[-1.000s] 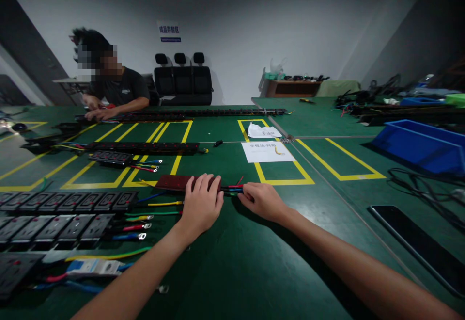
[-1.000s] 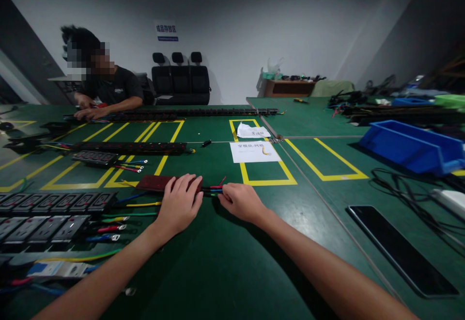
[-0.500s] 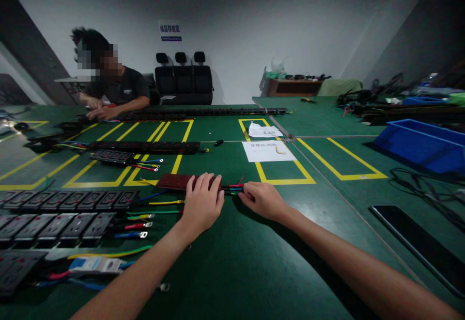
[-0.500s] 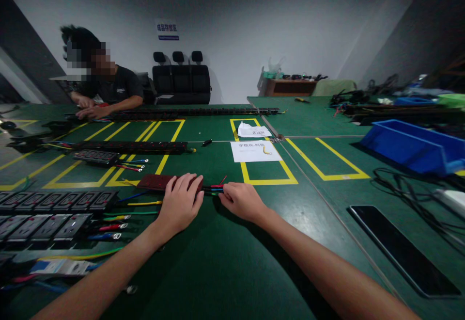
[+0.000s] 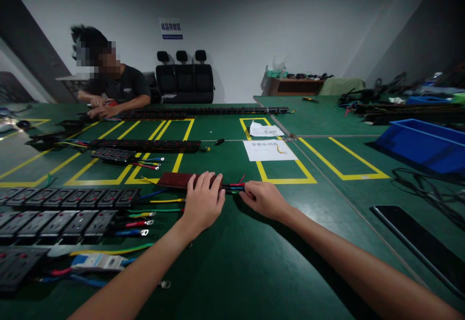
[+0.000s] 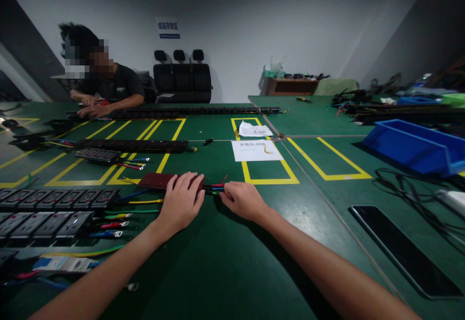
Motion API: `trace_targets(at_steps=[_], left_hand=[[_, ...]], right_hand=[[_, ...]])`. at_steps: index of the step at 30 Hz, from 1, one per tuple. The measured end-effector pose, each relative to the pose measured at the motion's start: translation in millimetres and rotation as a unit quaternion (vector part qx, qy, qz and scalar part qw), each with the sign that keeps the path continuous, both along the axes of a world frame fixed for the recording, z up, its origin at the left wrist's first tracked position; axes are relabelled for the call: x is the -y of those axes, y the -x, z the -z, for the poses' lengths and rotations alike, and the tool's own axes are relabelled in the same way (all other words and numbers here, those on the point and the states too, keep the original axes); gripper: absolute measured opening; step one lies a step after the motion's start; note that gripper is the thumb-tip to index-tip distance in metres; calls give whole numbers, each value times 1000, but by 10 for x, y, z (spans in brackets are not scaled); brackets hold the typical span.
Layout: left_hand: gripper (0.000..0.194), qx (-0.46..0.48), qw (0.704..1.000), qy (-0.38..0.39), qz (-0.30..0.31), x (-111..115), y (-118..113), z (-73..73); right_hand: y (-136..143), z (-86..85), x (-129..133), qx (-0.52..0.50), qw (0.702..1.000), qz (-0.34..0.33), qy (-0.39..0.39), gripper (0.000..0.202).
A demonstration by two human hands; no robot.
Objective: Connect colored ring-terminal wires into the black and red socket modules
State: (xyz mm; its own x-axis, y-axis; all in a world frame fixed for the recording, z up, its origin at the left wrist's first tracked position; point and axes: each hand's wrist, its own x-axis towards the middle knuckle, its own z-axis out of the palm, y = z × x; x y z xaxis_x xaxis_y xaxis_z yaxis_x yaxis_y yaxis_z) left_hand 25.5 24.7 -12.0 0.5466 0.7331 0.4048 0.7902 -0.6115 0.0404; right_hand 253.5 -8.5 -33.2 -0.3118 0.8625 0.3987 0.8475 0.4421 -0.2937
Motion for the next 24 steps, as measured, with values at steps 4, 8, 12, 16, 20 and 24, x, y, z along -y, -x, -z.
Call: trace_targets(at_steps=[4, 8, 12, 16, 20, 24], left_hand=[[46, -1, 1000, 3, 1, -2, 1, -6], [46, -2, 1000, 7, 1, -5, 0, -5], [46, 0, 1000, 5, 2, -4, -1, -4], [45, 0, 1000, 2, 0, 0, -4, -2], [45, 1, 1000, 1, 1, 1, -4, -2], [44, 0, 1000, 6, 0, 6, -3, -15]], right_hand=[[1, 0, 1, 0, 1000, -1, -1, 31], [-1, 5, -1, -2, 1000, -1, 0, 31], [-4, 8, -2, -3, 1000, 0, -2, 31], [-3, 2, 0, -7, 1000, -5, -1, 31], [1, -7, 4, -8, 1000, -4, -2, 31], [4, -12, 8, -7, 1000, -1, 1, 32]])
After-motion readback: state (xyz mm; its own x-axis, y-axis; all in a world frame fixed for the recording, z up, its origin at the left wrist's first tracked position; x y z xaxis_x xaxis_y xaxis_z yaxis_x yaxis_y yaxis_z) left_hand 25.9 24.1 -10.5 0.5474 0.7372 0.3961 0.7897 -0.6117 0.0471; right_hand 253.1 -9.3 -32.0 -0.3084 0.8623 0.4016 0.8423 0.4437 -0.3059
